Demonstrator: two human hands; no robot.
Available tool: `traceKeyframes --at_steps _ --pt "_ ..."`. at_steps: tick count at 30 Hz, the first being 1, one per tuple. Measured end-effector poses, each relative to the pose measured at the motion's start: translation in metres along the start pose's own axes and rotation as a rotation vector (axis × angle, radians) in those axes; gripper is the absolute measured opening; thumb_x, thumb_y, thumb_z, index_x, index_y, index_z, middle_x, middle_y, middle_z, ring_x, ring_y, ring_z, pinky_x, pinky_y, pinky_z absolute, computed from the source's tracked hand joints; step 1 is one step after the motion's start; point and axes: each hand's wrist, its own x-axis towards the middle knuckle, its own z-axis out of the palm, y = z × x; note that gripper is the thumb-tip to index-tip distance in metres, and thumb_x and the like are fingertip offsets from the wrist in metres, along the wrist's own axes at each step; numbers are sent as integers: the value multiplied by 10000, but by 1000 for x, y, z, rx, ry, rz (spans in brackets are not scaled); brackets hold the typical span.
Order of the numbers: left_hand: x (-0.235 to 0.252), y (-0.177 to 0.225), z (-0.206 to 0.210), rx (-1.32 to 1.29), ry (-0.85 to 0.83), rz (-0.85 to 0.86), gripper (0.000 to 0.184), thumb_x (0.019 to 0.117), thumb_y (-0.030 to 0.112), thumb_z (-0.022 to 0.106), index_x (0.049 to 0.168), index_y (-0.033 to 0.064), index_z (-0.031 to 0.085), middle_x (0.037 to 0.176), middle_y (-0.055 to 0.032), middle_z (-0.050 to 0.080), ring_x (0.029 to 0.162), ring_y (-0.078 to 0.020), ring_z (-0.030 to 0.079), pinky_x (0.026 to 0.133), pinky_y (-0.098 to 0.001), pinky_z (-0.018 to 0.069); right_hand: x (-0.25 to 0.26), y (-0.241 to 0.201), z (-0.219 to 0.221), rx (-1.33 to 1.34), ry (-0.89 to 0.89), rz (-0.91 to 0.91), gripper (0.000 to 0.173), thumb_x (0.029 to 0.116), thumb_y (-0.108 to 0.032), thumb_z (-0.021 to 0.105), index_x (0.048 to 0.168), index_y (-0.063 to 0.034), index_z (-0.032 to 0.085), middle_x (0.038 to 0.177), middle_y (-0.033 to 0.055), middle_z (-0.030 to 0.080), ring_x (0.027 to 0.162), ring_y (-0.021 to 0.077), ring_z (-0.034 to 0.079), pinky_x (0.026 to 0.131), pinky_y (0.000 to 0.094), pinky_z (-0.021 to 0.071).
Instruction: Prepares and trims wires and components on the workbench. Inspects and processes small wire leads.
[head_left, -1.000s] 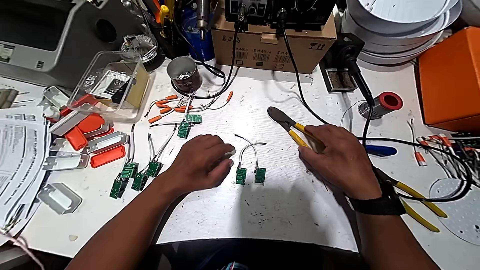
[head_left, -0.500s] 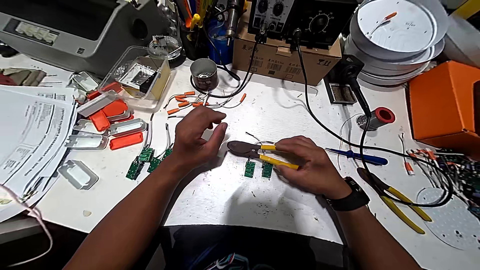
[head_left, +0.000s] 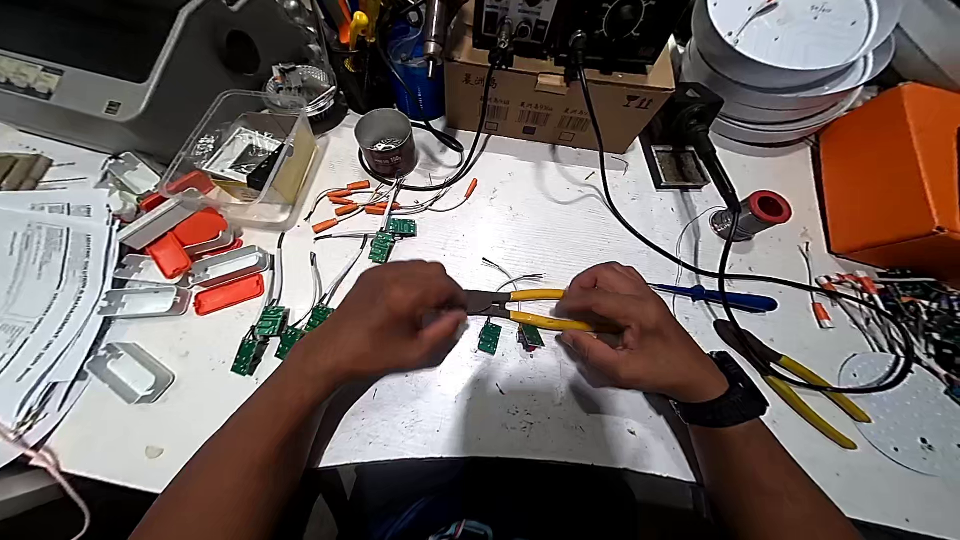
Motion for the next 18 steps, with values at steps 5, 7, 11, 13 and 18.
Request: traceKeyframes --at_steps 5,7,11,13,18 --pt "-3 8 16 -28 -219 31 277 1003 366 593 969 135 743 862 -18 696 823 -167 659 708 -387 534 -3 -11 8 100 -93 -55 181 955 -304 675 965 -175 801 923 -24 664 972 109 595 917 362 457" --pt "-2 9 24 -66 -230 69 290 1031 339 568 906 127 721 821 -23 676 809 -180 648 702 -385 515 -3 -14 13 92 -112 -122 156 974 -258 662 948 -174 790 900 -7 664 943 125 603 893 372 462" --pt "-1 15 37 -65 -230 123 265 1028 297 568 913 126 734 811 -21 691 814 -199 640 708 -382 498 -2 -21 19 -1 -138 -213 192 1004 -250 613 950 -167 777 856 20 636 893 168 599 868 384 456" --pt "0 18 37 -73 -226 127 282 1005 333 589 871 116 706 762 -28 655 765 -201 625 683 -383 496 -3 -24 20 -28 -130 -230 191 998 -251 609 944 -160 769 844 22 630 882 173 602 875 389 462" --pt "0 21 36 -47 19 67 304 1001 369 632 981 84 737 860 -57 687 816 -178 634 709 -349 516 -5 -23 14 -51 -33 -125 276 927 -379 669 1048 -156 776 1014 32 685 997 177 623 873 411 489"
